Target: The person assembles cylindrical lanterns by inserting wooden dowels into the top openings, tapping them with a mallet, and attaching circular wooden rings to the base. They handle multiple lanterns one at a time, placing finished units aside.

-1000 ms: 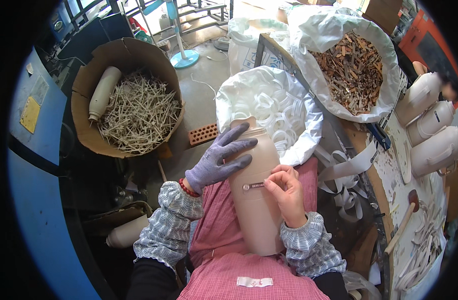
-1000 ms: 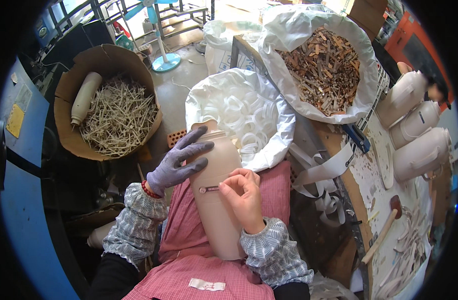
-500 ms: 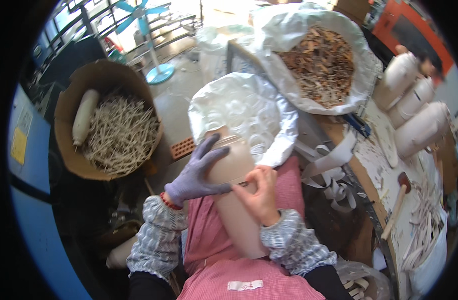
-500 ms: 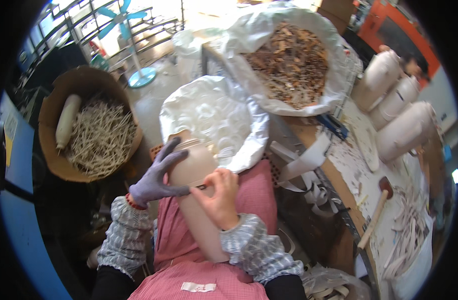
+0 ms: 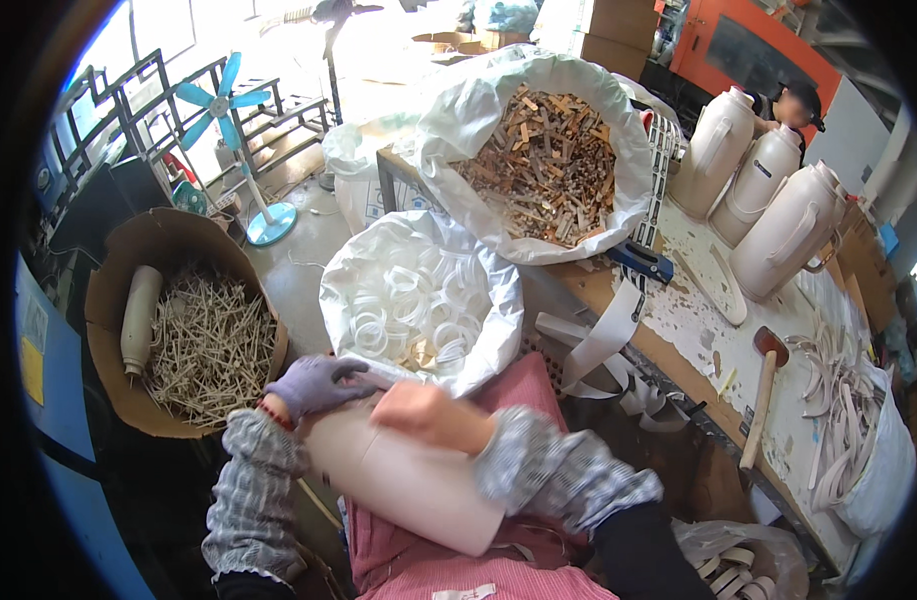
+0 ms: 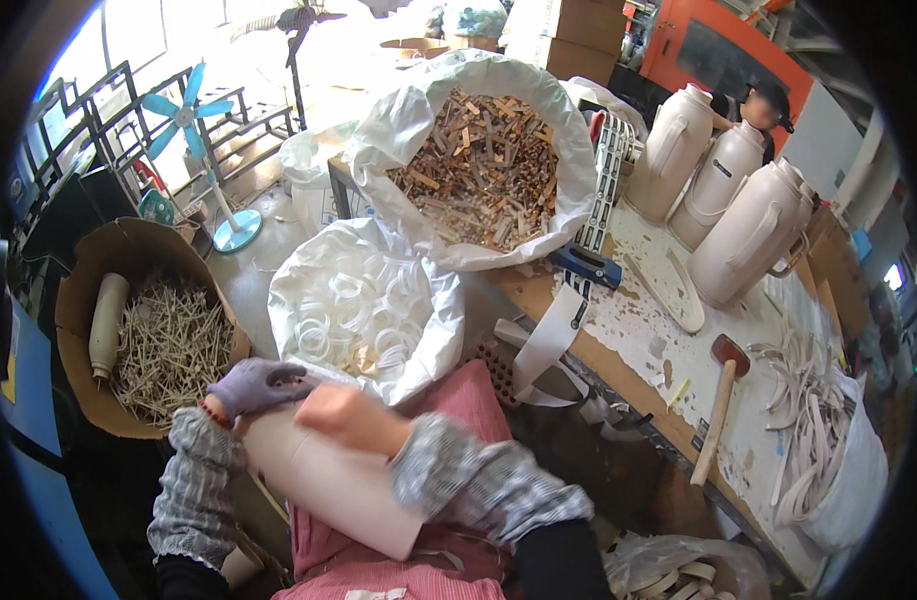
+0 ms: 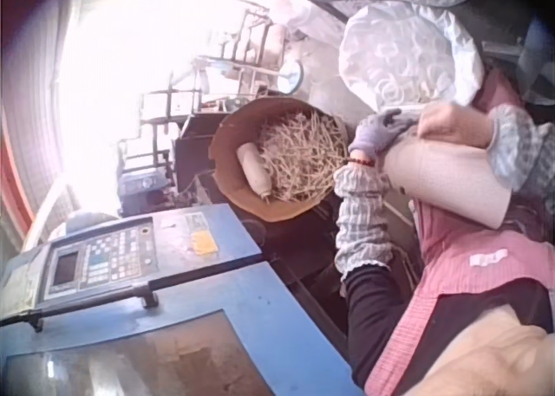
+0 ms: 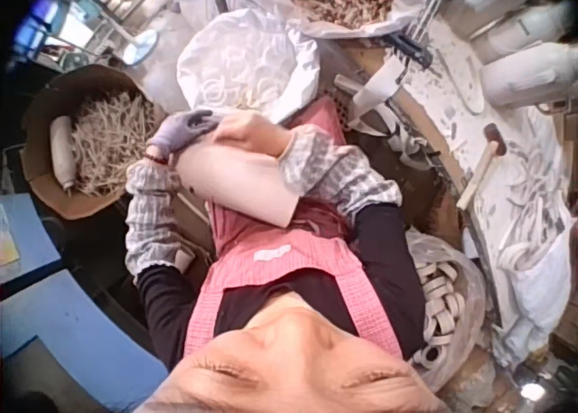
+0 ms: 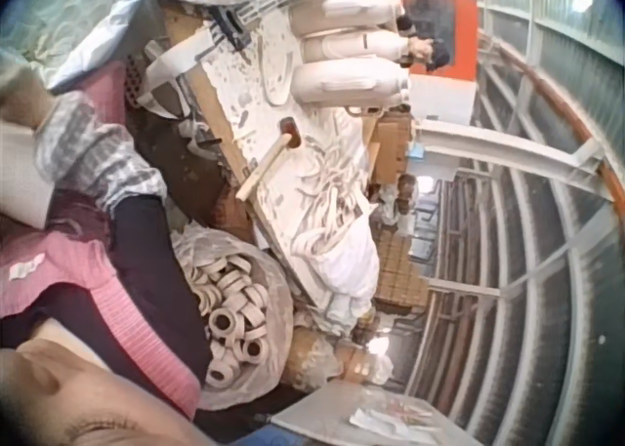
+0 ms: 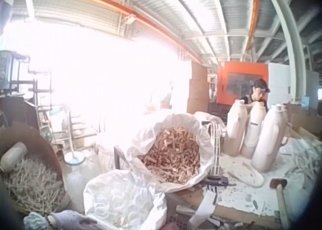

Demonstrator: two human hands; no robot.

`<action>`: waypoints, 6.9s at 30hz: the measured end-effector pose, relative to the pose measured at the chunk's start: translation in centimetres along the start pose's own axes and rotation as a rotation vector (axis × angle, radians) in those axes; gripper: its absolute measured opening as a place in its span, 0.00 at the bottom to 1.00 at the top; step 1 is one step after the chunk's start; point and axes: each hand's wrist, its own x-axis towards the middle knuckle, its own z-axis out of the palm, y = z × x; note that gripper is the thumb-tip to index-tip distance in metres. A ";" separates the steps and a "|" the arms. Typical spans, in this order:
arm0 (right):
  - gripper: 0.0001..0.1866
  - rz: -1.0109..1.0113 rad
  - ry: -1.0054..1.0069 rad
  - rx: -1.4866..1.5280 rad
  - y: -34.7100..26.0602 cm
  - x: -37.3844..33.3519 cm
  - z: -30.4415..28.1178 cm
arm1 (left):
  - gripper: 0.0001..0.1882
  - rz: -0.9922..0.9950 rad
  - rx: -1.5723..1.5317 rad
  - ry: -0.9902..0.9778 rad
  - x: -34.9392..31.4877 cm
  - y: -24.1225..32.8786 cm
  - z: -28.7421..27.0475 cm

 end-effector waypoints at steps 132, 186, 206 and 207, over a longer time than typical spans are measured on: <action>0.09 0.188 -0.351 -0.669 -4.9 -5.6 -3.8 | 0.26 0.047 -1.093 -0.402 -3.4 3.8 11.1; 0.10 0.546 -0.516 -0.057 -9.5 -2.5 -4.6 | 0.35 0.642 -0.401 0.578 -12.5 5.6 13.0; 0.16 0.392 -0.479 -0.207 -11.9 -5.6 -3.0 | 0.27 0.770 -0.012 0.479 -11.5 6.6 10.1; 0.17 0.334 -0.462 -0.350 -12.8 -5.5 -2.6 | 0.26 0.745 -0.049 0.507 -11.2 6.7 9.8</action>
